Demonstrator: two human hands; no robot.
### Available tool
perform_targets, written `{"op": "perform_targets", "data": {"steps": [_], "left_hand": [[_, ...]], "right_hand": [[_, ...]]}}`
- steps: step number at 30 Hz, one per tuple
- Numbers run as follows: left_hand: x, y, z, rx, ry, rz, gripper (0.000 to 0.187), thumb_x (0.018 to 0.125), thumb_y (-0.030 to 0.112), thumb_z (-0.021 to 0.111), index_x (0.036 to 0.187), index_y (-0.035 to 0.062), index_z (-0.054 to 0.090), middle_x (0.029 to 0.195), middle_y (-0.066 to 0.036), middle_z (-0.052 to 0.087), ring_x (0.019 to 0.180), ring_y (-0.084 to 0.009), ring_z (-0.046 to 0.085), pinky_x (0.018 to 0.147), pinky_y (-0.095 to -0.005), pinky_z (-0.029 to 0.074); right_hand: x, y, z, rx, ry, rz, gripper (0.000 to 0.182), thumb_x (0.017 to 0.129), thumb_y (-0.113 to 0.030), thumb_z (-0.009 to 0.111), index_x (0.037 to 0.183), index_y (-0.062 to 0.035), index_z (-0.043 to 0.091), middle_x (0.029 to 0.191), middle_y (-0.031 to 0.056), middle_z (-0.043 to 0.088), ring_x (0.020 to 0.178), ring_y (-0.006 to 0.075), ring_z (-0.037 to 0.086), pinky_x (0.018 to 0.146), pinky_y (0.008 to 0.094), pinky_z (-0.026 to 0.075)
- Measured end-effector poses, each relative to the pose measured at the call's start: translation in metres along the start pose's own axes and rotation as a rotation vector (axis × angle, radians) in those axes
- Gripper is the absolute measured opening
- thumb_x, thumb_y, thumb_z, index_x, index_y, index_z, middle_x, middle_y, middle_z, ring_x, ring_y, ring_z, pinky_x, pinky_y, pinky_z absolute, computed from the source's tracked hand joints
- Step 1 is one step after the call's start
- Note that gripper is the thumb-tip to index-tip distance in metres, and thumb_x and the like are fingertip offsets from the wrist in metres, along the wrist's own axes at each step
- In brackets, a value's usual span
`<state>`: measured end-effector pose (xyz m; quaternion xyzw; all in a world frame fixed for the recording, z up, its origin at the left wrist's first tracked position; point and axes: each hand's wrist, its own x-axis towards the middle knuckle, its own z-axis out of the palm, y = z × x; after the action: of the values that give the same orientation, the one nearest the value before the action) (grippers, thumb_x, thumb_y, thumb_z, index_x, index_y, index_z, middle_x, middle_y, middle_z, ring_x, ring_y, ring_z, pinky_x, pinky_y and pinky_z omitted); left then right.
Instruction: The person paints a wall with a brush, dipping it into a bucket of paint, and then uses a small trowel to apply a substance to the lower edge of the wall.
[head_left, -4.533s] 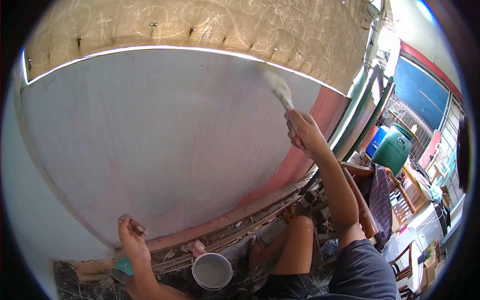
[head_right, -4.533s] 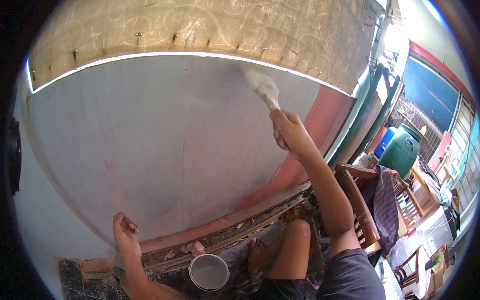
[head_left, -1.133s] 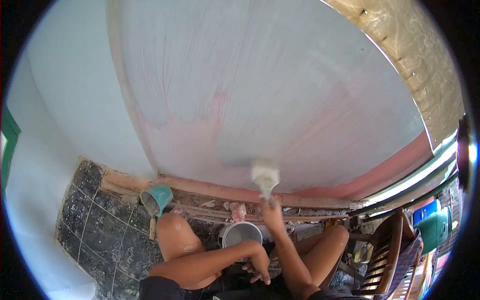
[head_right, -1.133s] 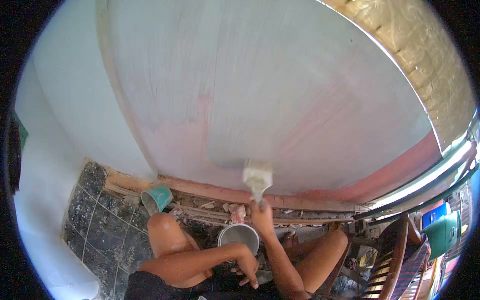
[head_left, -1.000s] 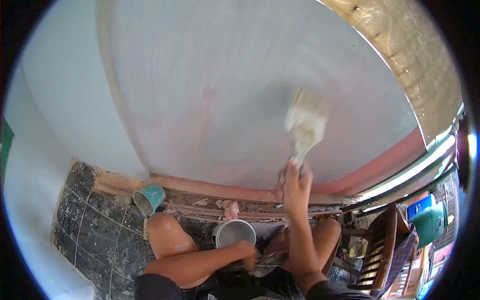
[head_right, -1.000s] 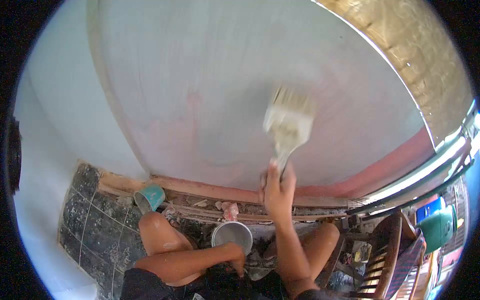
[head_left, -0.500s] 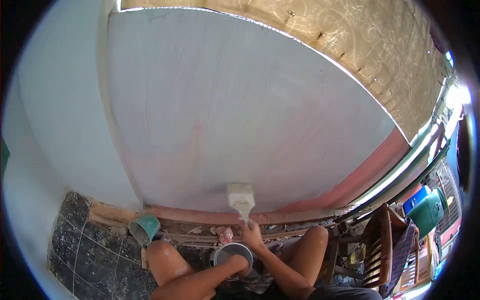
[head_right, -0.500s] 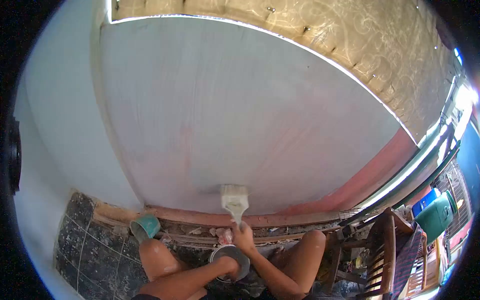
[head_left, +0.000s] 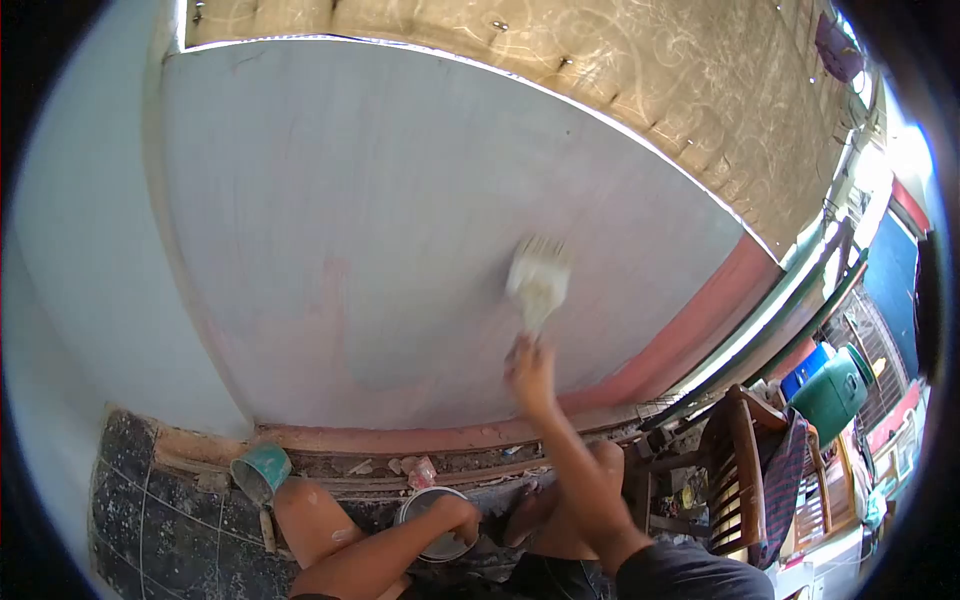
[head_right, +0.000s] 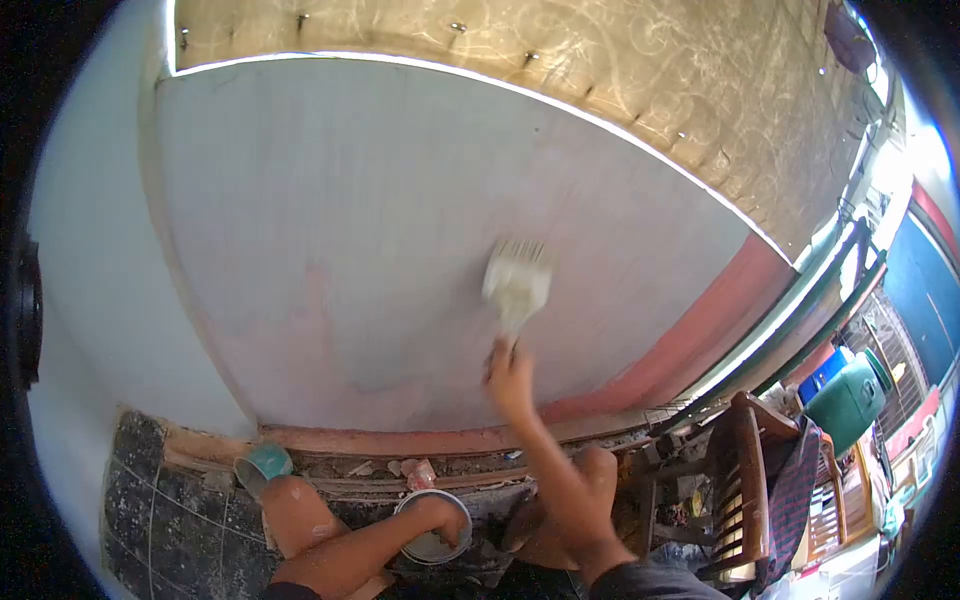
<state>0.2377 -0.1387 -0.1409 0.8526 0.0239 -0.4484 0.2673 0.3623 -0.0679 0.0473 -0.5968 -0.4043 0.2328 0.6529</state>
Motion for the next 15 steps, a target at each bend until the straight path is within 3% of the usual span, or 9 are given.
{"op": "perform_targets", "data": {"steps": [1, 2, 3, 5, 8, 12, 15], "left_hand": [[0.0, -0.004, 0.001, -0.076, -0.002, 0.007, 0.039, 0.077, 0.042, 0.064, 0.101, 0.0114, 0.072, 0.109, -0.011, 0.067, 0.098, -0.0271, 0.065, 0.083, -0.0436, 0.05], [-0.005, -0.004, -0.001, -0.078, -0.005, 0.002, 0.04, 0.077, 0.043, 0.064, 0.1, 0.0115, 0.072, 0.108, -0.011, 0.067, 0.099, -0.0267, 0.065, 0.083, -0.0436, 0.05], [-0.013, -0.001, -0.005, -0.077, -0.014, -0.001, 0.04, 0.078, 0.043, 0.063, 0.1, 0.0116, 0.072, 0.108, -0.011, 0.068, 0.099, -0.0263, 0.064, 0.083, -0.0436, 0.05], [-0.018, 0.003, 0.002, -0.101, -0.023, 0.003, 0.04, 0.077, 0.044, 0.063, 0.098, 0.0115, 0.072, 0.105, -0.011, 0.068, 0.097, -0.0258, 0.065, 0.083, -0.0434, 0.05], [-0.041, 0.014, 0.008, -0.139, 0.089, -0.005, 0.041, 0.076, 0.046, 0.064, 0.093, 0.0097, 0.072, 0.094, -0.008, 0.069, 0.09, -0.0263, 0.066, 0.079, -0.0429, 0.05], [-0.044, 0.025, 0.02, -0.034, 0.124, 0.055, 0.043, 0.075, 0.049, 0.066, 0.095, 0.0112, 0.072, 0.093, -0.009, 0.069, 0.087, -0.0269, 0.066, 0.078, -0.0427, 0.05], [-0.019, 0.014, 0.023, -0.056, -0.067, 0.064, 0.045, 0.075, 0.049, 0.065, 0.099, 0.0116, 0.072, 0.099, -0.011, 0.069, 0.09, -0.0268, 0.065, 0.079, -0.0424, 0.05]], "right_hand": [[-0.025, 0.035, 0.001, -0.021, -0.076, 0.106, 0.031, 0.1, -0.029, 0.044, 0.082, -0.0049, 0.048, 0.058, -0.0013, 0.045, 0.047, 0.0076, 0.043, 0.041, 0.0266, 0.036], [-0.051, 0.081, 0.003, -0.188, -0.1, 0.055, 0.032, 0.1, -0.029, 0.044, 0.081, -0.0039, 0.049, 0.056, -0.0012, 0.044, 0.046, 0.0087, 0.043, 0.043, 0.0281, 0.036], [-0.082, 0.093, 0.008, -0.248, -0.171, 0.191, 0.034, 0.099, -0.031, 0.045, 0.08, -0.0031, 0.05, 0.055, -0.0009, 0.044, 0.048, 0.0087, 0.044, 0.045, 0.0286, 0.037], [-0.11, 0.191, -0.015, -0.375, -0.29, 0.242, 0.035, 0.099, -0.033, 0.046, 0.08, -0.0035, 0.05, 0.055, -0.0013, 0.045, 0.05, 0.0082, 0.045, 0.045, 0.0276, 0.037], [-0.117, 0.094, -0.008, -0.248, -0.213, 0.281, 0.036, 0.099, -0.035, 0.046, 0.08, -0.0044, 0.05, 0.055, -0.0023, 0.045, 0.051, 0.0073, 0.045, 0.045, 0.0259, 0.035], [-0.048, -0.061, -0.014, -0.103, -0.098, 0.09, 0.034, 0.099, -0.035, 0.046, 0.079, -0.0078, 0.049, 0.056, -0.0037, 0.044, 0.047, 0.0057, 0.043, 0.043, 0.0234, 0.036], [0.0, -0.135, -0.019, -0.054, 0.007, -0.042, 0.033, 0.099, -0.036, 0.045, 0.079, -0.0094, 0.047, 0.054, -0.0035, 0.041, 0.044, 0.0058, 0.04, 0.04, 0.0234, 0.035]]}}
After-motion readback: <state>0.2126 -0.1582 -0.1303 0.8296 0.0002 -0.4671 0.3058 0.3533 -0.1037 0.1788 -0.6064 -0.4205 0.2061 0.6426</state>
